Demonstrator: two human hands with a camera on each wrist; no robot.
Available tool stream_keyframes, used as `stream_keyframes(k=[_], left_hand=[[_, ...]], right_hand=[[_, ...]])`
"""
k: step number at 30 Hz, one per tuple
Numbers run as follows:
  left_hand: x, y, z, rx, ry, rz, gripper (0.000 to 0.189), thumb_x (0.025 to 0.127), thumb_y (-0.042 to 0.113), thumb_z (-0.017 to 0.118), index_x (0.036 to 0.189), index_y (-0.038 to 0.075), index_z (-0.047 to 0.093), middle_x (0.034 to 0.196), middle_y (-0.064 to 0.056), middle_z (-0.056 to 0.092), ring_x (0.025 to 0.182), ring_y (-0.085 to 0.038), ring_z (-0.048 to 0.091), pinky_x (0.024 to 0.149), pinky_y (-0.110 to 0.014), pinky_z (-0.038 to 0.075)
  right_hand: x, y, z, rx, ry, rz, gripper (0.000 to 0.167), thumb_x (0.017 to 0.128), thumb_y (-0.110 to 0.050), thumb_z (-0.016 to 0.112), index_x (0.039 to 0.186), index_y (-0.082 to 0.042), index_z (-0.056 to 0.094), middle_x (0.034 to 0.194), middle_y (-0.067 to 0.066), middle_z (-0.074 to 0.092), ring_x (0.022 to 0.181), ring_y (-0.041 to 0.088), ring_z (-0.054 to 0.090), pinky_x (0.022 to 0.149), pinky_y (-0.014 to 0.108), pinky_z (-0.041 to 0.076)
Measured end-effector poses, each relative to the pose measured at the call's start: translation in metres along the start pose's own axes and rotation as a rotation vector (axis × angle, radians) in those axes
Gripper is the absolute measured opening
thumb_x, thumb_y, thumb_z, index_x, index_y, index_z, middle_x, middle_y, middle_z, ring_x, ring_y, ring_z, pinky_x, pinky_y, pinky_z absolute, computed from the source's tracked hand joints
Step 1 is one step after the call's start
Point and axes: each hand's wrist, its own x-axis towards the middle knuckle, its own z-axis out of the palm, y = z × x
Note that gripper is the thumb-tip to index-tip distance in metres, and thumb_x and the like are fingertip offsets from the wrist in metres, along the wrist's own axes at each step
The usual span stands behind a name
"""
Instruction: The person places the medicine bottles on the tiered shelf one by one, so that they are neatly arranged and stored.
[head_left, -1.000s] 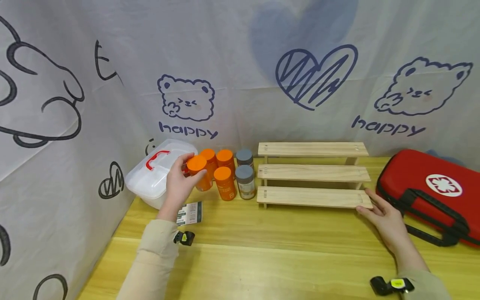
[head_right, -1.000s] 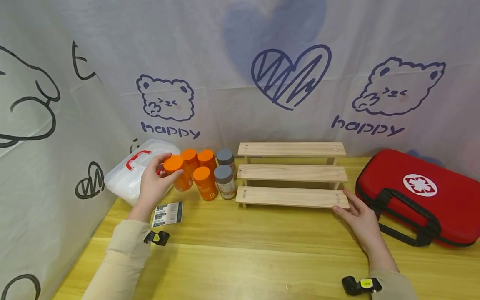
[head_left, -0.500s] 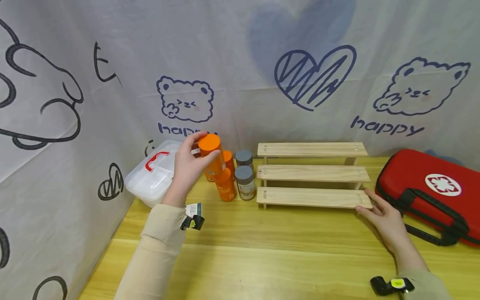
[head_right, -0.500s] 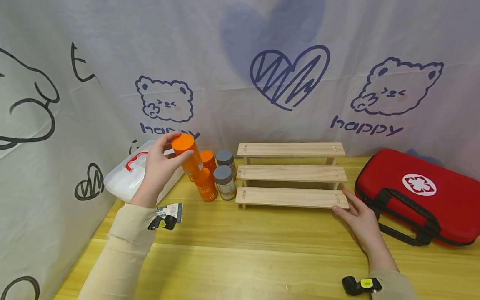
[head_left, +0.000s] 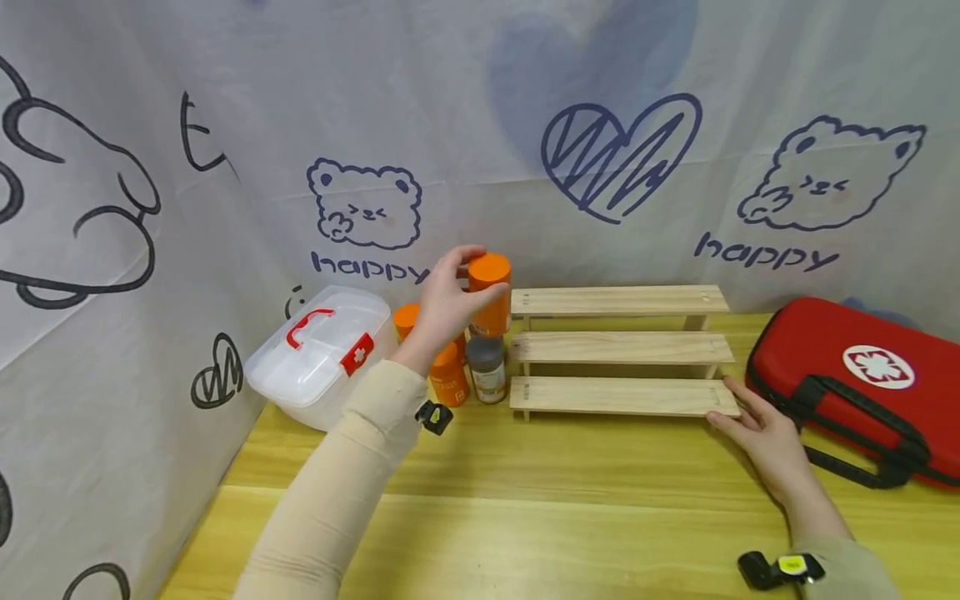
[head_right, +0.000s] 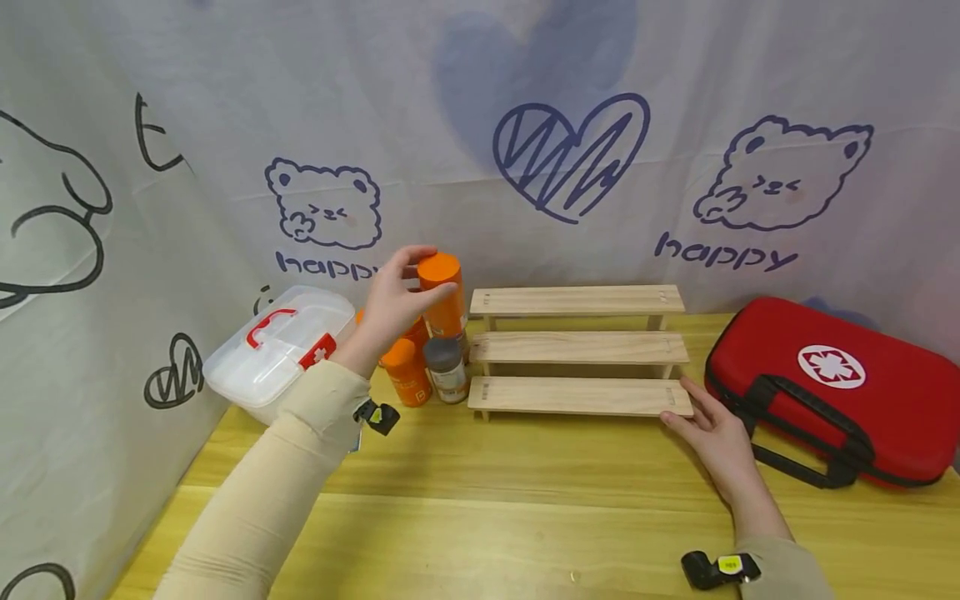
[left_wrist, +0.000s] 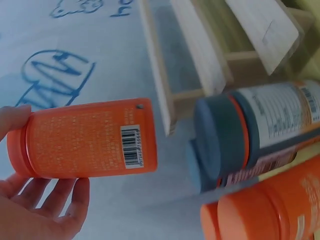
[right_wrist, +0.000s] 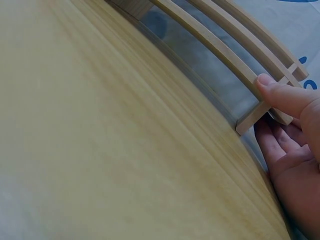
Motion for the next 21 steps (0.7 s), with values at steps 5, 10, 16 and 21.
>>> stream_keyframes(k=[5,10,16,21], left_hand=[[0.019,0.003,0.021,-0.014,0.000,-0.034,0.056,0.084,0.021,0.075,0.132,0.007,0.051,0.125,-0.008,0.053,0.107,-0.023,0.053,0.090,-0.033,0.048],[0.039,0.002,0.039,-0.030,0.039,-0.059,0.054,0.083,0.021,0.076,0.129,0.007,0.052,0.121,-0.008,0.054,0.105,-0.020,0.054,0.089,-0.029,0.048],[0.050,-0.001,0.049,-0.043,0.059,-0.036,0.052,0.083,0.017,0.076,0.127,0.004,0.051,0.120,-0.010,0.053,0.104,-0.021,0.054,0.089,-0.027,0.048],[0.055,-0.004,0.053,-0.069,0.066,-0.027,0.051,0.083,0.016,0.075,0.127,0.003,0.052,0.119,-0.012,0.053,0.104,-0.022,0.054,0.088,-0.028,0.048]], right_hand=[[0.000,-0.001,-0.001,-0.017,0.005,0.001,0.077,0.091,-0.034,0.065,0.153,-0.018,0.023,0.153,0.024,0.016,0.134,0.040,0.028,0.077,0.002,0.038],[-0.001,-0.001,-0.002,-0.021,0.004,0.010,0.077,0.091,-0.036,0.065,0.153,-0.018,0.023,0.154,0.024,0.015,0.134,0.043,0.026,0.077,0.002,0.037],[0.000,-0.001,-0.001,-0.024,0.001,0.006,0.077,0.091,-0.036,0.065,0.153,-0.018,0.023,0.154,0.024,0.016,0.133,0.044,0.027,0.076,0.002,0.037],[0.000,-0.001,0.000,-0.031,0.000,0.014,0.078,0.090,-0.037,0.065,0.153,-0.017,0.022,0.154,0.023,0.016,0.133,0.044,0.026,0.076,0.001,0.036]])
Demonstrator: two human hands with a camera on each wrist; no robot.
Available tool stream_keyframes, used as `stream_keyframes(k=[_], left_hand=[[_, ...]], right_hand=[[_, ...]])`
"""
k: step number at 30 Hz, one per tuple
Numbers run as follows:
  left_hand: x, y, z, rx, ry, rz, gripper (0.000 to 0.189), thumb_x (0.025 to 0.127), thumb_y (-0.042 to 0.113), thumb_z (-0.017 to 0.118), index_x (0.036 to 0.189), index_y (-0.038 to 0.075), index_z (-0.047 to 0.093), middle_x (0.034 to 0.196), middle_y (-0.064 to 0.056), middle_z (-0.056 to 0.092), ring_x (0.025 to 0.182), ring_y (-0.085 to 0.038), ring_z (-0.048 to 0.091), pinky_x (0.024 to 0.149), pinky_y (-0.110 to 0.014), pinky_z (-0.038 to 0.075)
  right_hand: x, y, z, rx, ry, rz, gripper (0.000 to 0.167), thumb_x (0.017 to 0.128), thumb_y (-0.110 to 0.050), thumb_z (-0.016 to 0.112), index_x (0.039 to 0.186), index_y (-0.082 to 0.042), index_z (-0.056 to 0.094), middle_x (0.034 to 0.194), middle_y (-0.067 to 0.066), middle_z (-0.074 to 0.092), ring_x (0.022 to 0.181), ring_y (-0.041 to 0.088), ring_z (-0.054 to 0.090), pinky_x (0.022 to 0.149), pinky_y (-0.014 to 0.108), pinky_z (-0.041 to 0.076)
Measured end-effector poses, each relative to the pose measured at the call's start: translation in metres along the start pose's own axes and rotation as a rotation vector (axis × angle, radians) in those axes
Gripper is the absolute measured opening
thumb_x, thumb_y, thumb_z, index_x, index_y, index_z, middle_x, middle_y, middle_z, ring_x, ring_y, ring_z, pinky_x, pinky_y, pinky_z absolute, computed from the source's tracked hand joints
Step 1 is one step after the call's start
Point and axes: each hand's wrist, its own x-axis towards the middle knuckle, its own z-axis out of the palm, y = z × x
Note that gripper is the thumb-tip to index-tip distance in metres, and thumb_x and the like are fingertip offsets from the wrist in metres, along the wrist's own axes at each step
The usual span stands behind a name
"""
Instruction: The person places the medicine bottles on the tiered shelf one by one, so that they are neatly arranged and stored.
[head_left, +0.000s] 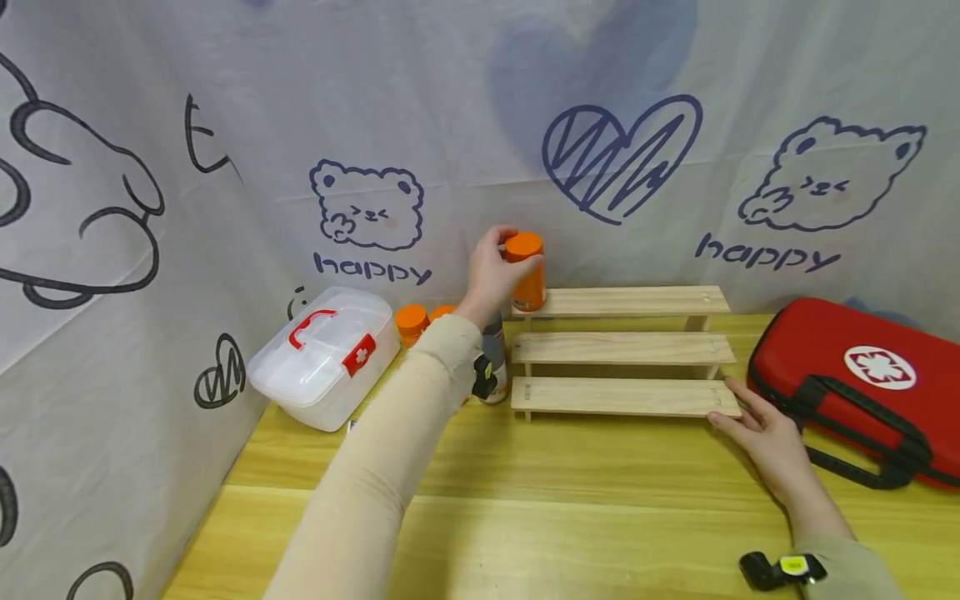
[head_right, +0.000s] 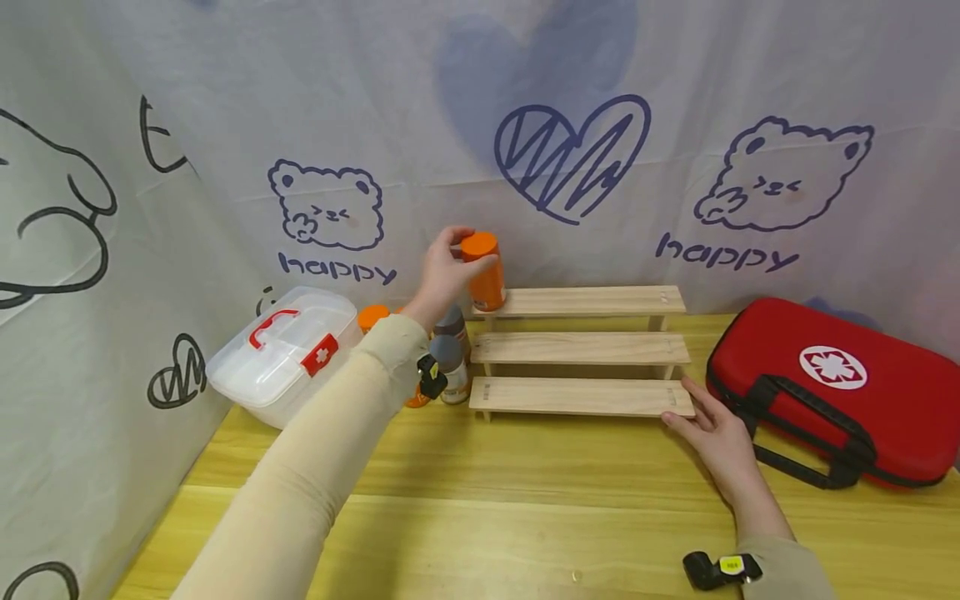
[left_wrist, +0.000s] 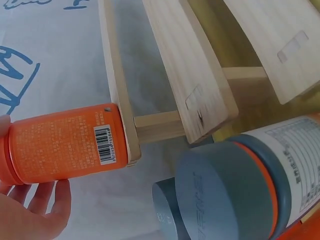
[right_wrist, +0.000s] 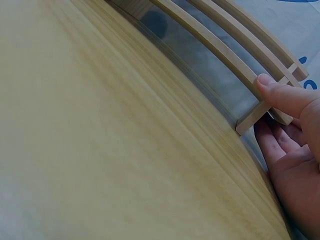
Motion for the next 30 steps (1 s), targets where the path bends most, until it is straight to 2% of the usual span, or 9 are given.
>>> stream_keyframes(k=[7,15,23,27,30], left_hand=[[0.002,-0.008,0.002,0.022,-0.014,0.036,0.052,0.084,0.020,0.074,0.129,0.005,0.051,0.122,-0.010,0.053,0.105,-0.021,0.052,0.087,-0.027,0.047],[-0.007,-0.015,-0.001,0.004,0.004,0.063,0.071,0.083,0.021,0.075,0.142,0.006,0.039,0.136,-0.011,0.042,0.115,-0.023,0.046,0.095,-0.035,0.045],[-0.033,-0.019,-0.022,-0.135,0.020,0.085,0.064,0.084,0.014,0.074,0.139,0.005,0.043,0.133,-0.015,0.044,0.115,-0.030,0.048,0.093,-0.043,0.047],[-0.040,-0.025,-0.033,-0.160,0.021,0.071,0.063,0.084,0.011,0.074,0.138,0.006,0.044,0.133,-0.016,0.046,0.115,-0.031,0.049,0.093,-0.043,0.047],[-0.045,-0.029,-0.041,-0.139,0.034,0.053,0.058,0.084,0.011,0.074,0.135,0.006,0.048,0.130,-0.014,0.049,0.114,-0.028,0.051,0.093,-0.040,0.048]], right_hand=[[0.000,-0.001,0.001,-0.001,-0.001,0.000,0.078,0.091,-0.037,0.065,0.153,-0.017,0.022,0.154,0.024,0.015,0.133,0.045,0.026,0.076,0.002,0.037],[-0.001,-0.002,0.000,-0.008,-0.002,0.012,0.078,0.090,-0.039,0.065,0.153,-0.019,0.022,0.154,0.023,0.016,0.133,0.045,0.026,0.076,0.001,0.036],[-0.002,-0.004,-0.001,-0.020,-0.007,0.009,0.077,0.091,-0.039,0.064,0.153,-0.021,0.022,0.154,0.023,0.014,0.133,0.047,0.026,0.075,0.001,0.036],[-0.002,-0.004,0.000,-0.016,-0.005,0.012,0.077,0.091,-0.039,0.064,0.153,-0.022,0.022,0.155,0.022,0.013,0.133,0.047,0.025,0.076,0.001,0.036],[-0.002,-0.004,0.000,-0.010,-0.006,0.014,0.077,0.091,-0.039,0.064,0.153,-0.021,0.022,0.155,0.021,0.012,0.133,0.047,0.025,0.076,0.001,0.035]])
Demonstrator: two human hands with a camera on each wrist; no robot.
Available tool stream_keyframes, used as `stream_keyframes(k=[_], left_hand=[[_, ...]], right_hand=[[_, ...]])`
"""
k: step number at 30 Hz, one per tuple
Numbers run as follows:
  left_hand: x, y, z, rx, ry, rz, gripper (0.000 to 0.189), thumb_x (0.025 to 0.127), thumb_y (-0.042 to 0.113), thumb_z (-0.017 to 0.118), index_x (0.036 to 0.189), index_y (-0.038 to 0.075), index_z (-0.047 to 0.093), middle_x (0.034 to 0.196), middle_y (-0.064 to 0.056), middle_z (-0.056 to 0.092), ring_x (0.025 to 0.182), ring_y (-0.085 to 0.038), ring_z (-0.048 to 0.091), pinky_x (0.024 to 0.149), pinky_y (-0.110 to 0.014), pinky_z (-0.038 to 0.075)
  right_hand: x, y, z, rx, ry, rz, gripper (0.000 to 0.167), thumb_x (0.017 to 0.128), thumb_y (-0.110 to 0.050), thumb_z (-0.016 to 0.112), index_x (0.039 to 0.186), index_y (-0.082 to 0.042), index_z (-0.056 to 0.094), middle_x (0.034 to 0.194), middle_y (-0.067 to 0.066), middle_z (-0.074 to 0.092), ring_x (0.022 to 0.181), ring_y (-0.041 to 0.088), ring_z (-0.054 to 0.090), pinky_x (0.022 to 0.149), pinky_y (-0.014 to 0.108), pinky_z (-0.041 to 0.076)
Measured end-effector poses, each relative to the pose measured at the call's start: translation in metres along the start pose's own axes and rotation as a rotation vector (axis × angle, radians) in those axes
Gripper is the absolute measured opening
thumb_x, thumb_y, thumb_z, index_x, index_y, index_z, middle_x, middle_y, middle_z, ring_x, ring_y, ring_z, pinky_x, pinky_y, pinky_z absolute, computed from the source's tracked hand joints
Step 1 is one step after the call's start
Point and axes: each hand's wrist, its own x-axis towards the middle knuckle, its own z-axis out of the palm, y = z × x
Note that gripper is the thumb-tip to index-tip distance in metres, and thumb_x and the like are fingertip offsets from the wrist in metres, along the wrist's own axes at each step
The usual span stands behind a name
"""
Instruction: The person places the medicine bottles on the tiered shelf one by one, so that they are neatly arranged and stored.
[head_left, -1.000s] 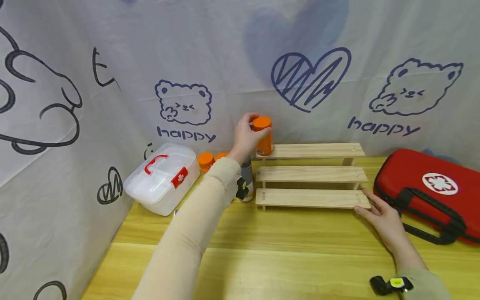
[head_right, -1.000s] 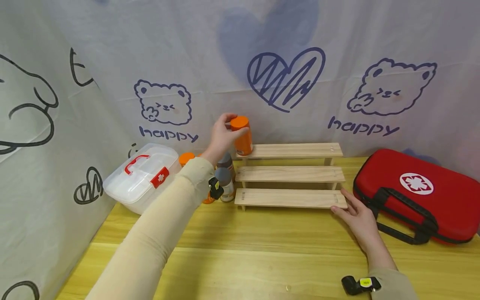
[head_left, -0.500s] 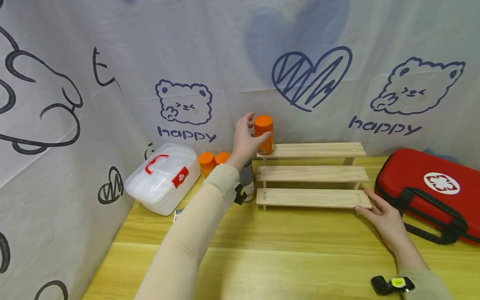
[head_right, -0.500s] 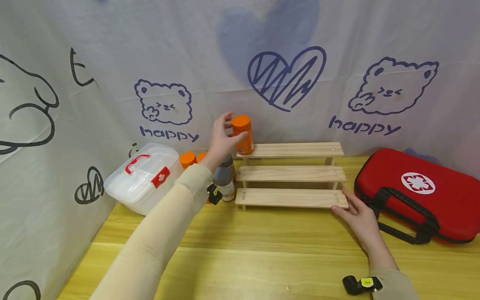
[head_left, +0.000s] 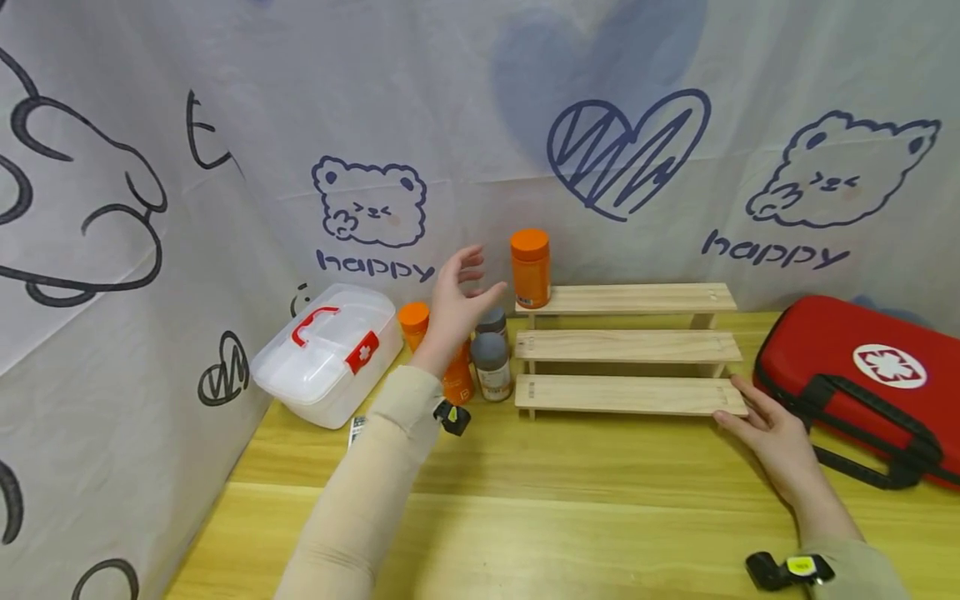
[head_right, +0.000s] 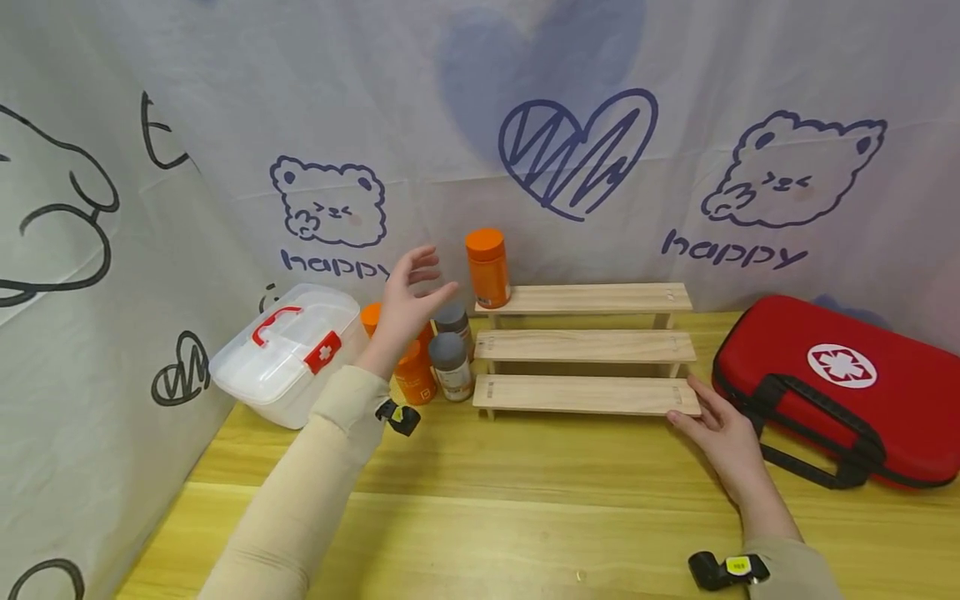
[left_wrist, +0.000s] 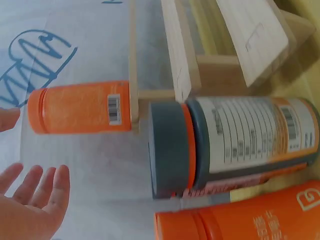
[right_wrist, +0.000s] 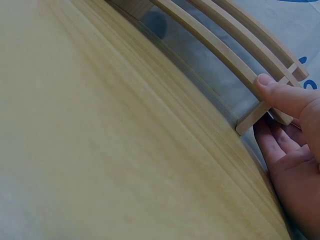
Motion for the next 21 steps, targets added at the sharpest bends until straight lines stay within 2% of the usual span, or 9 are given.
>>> stream_keyframes(k=[6,12,16,21], left_hand=[[-0.012,-0.003,-0.021,0.008,0.019,-0.010,0.049,0.084,0.015,0.074,0.128,0.007,0.055,0.129,-0.012,0.051,0.115,-0.030,0.050,0.096,-0.042,0.045],[-0.028,-0.007,-0.043,0.022,0.091,-0.031,0.048,0.085,0.020,0.074,0.128,0.012,0.056,0.127,-0.007,0.055,0.116,-0.028,0.051,0.099,-0.041,0.042],[-0.046,-0.019,-0.049,-0.008,0.139,-0.067,0.048,0.086,0.019,0.073,0.129,0.009,0.054,0.128,-0.008,0.054,0.118,-0.030,0.048,0.102,-0.044,0.039],[-0.066,-0.039,-0.046,-0.065,0.203,-0.095,0.048,0.085,0.016,0.073,0.128,0.005,0.055,0.127,-0.012,0.054,0.116,-0.034,0.047,0.102,-0.046,0.038]], right_hand=[[0.000,0.000,-0.001,-0.003,-0.003,-0.005,0.077,0.091,-0.038,0.064,0.153,-0.020,0.021,0.155,0.022,0.012,0.133,0.047,0.025,0.076,0.001,0.035],[0.000,0.000,-0.001,-0.008,0.000,-0.010,0.076,0.091,-0.039,0.064,0.153,-0.022,0.023,0.154,0.024,0.014,0.133,0.046,0.026,0.076,0.001,0.035],[-0.002,0.001,-0.002,-0.010,0.003,-0.030,0.075,0.091,-0.037,0.064,0.153,-0.022,0.023,0.154,0.024,0.013,0.132,0.049,0.026,0.076,0.000,0.035],[-0.002,0.003,-0.003,-0.005,-0.003,-0.039,0.073,0.092,-0.035,0.063,0.153,-0.022,0.024,0.154,0.024,0.016,0.132,0.048,0.026,0.077,0.001,0.035]])
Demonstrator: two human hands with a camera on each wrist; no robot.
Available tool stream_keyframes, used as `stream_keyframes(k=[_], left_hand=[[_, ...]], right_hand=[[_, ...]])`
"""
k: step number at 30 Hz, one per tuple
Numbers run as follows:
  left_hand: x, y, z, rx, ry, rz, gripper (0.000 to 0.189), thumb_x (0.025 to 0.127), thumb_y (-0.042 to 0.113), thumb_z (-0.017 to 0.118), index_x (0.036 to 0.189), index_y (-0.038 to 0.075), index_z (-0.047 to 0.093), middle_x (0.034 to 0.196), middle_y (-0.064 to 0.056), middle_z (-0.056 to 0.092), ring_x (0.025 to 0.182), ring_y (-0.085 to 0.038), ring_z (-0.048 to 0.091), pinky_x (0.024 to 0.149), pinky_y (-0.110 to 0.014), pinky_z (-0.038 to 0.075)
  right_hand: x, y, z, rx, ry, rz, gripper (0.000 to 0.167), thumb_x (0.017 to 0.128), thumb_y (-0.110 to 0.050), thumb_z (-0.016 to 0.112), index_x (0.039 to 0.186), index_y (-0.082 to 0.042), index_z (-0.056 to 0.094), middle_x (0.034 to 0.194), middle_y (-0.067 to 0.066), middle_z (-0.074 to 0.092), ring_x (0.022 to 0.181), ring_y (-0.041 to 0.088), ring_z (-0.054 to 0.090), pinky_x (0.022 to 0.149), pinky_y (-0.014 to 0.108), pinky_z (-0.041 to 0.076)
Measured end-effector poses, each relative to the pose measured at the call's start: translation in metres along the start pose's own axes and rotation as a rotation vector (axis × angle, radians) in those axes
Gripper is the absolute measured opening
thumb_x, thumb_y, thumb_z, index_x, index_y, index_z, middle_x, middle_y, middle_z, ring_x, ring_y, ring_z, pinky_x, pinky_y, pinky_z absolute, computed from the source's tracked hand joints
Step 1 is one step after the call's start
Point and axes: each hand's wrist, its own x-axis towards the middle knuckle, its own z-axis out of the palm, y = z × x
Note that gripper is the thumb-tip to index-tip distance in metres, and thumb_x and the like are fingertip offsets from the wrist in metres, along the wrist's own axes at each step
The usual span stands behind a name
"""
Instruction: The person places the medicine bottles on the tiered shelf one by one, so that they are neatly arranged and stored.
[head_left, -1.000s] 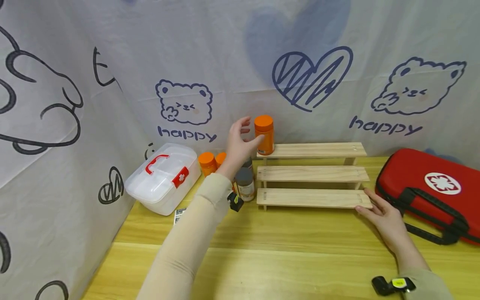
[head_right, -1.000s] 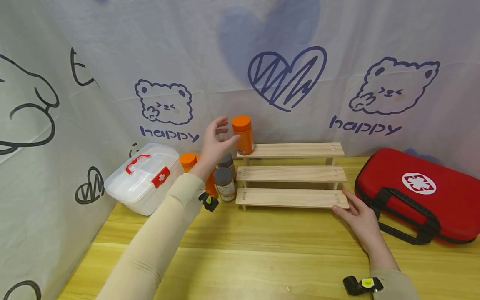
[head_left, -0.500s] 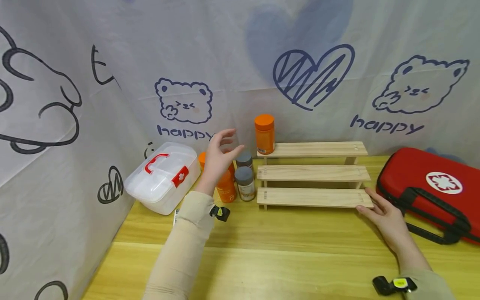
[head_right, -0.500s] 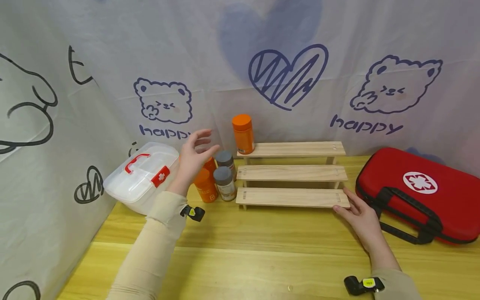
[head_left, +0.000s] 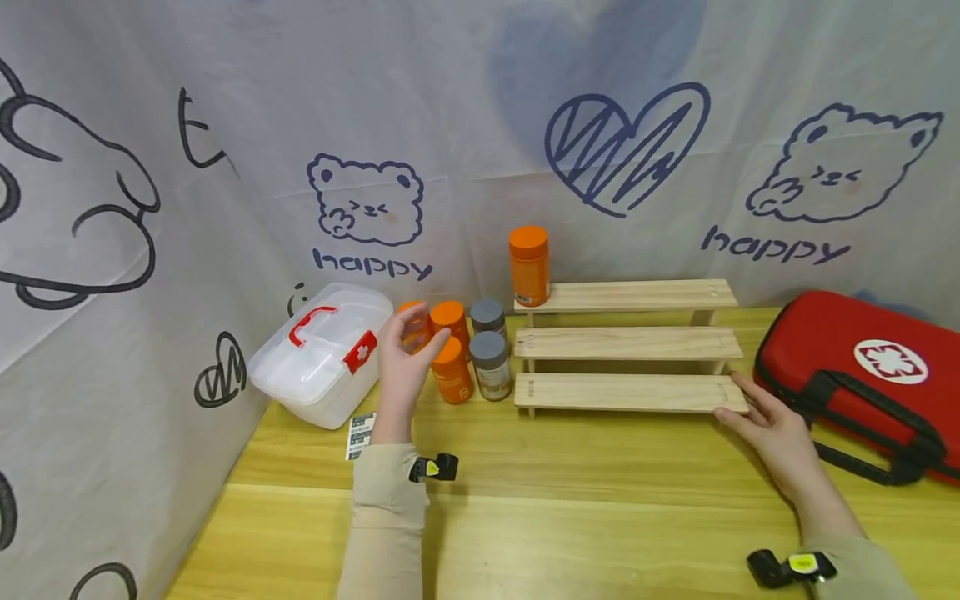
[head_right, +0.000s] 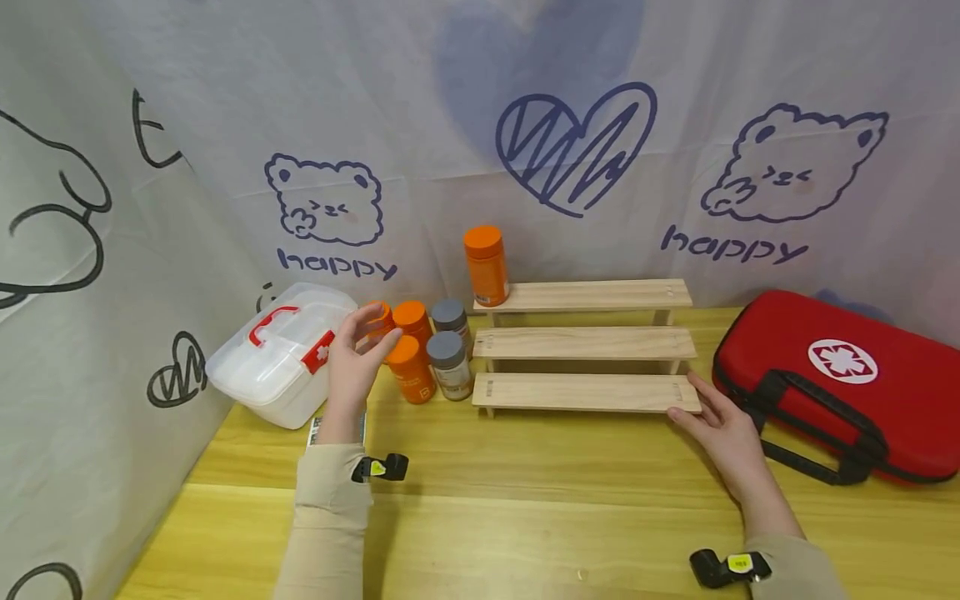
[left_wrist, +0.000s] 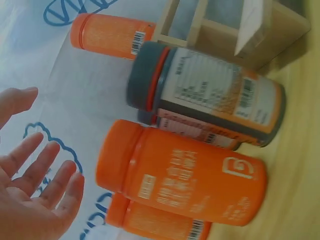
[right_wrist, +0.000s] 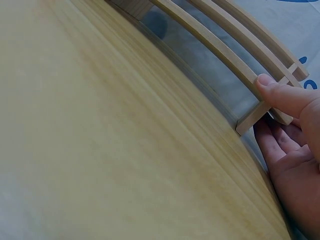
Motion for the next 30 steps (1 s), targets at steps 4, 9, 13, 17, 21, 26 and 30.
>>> stream_keyframes(k=[4,9,13,17,21,26,30], left_hand=[[-0.008,-0.005,0.002,-0.009,-0.003,-0.013,0.051,0.085,0.012,0.073,0.131,0.000,0.052,0.130,-0.018,0.051,0.119,-0.037,0.044,0.104,-0.048,0.035],[-0.010,-0.018,0.001,0.010,-0.025,-0.006,0.059,0.083,0.014,0.076,0.133,-0.002,0.049,0.135,-0.021,0.044,0.124,-0.040,0.040,0.107,-0.049,0.031],[-0.011,-0.027,-0.001,0.043,-0.063,-0.038,0.064,0.082,0.018,0.077,0.136,0.002,0.047,0.137,-0.017,0.043,0.125,-0.035,0.040,0.107,-0.047,0.032],[-0.013,-0.038,-0.005,0.081,-0.110,-0.093,0.065,0.081,0.017,0.078,0.137,0.006,0.047,0.137,-0.014,0.045,0.122,-0.031,0.043,0.106,-0.046,0.033],[-0.013,-0.048,-0.006,0.135,-0.141,-0.108,0.065,0.079,0.016,0.079,0.135,0.007,0.048,0.134,-0.012,0.049,0.119,-0.031,0.047,0.104,-0.045,0.036],[-0.012,-0.055,-0.006,0.141,-0.142,-0.123,0.062,0.079,0.013,0.079,0.134,0.006,0.050,0.128,-0.014,0.053,0.114,-0.031,0.050,0.100,-0.045,0.041],[-0.013,-0.055,-0.006,0.120,-0.121,-0.148,0.058,0.080,0.013,0.078,0.132,0.009,0.051,0.126,-0.011,0.054,0.112,-0.029,0.050,0.097,-0.043,0.043]], right_hand=[[-0.001,0.000,-0.001,-0.016,0.000,0.010,0.073,0.092,-0.037,0.062,0.153,-0.024,0.024,0.154,0.024,0.015,0.132,0.048,0.026,0.076,0.000,0.034],[-0.002,0.000,-0.002,-0.023,0.000,0.018,0.073,0.092,-0.038,0.062,0.152,-0.026,0.024,0.154,0.024,0.015,0.133,0.046,0.026,0.075,0.001,0.035],[-0.002,0.000,-0.002,-0.018,0.000,0.023,0.073,0.092,-0.037,0.063,0.153,-0.025,0.023,0.153,0.025,0.016,0.134,0.043,0.026,0.076,0.001,0.036],[-0.002,-0.001,-0.002,-0.023,0.002,0.026,0.074,0.092,-0.037,0.063,0.153,-0.024,0.023,0.153,0.026,0.017,0.134,0.042,0.026,0.076,0.001,0.036],[-0.002,-0.001,-0.001,-0.028,0.003,0.022,0.074,0.092,-0.037,0.063,0.153,-0.024,0.023,0.151,0.026,0.020,0.134,0.040,0.027,0.076,0.001,0.036],[-0.001,-0.002,0.000,-0.019,0.003,0.019,0.075,0.092,-0.037,0.063,0.153,-0.022,0.022,0.151,0.027,0.021,0.135,0.037,0.028,0.078,0.001,0.036],[0.000,-0.001,0.002,-0.014,0.004,0.015,0.074,0.092,-0.036,0.063,0.153,-0.022,0.022,0.151,0.027,0.021,0.135,0.032,0.030,0.078,0.002,0.037]])
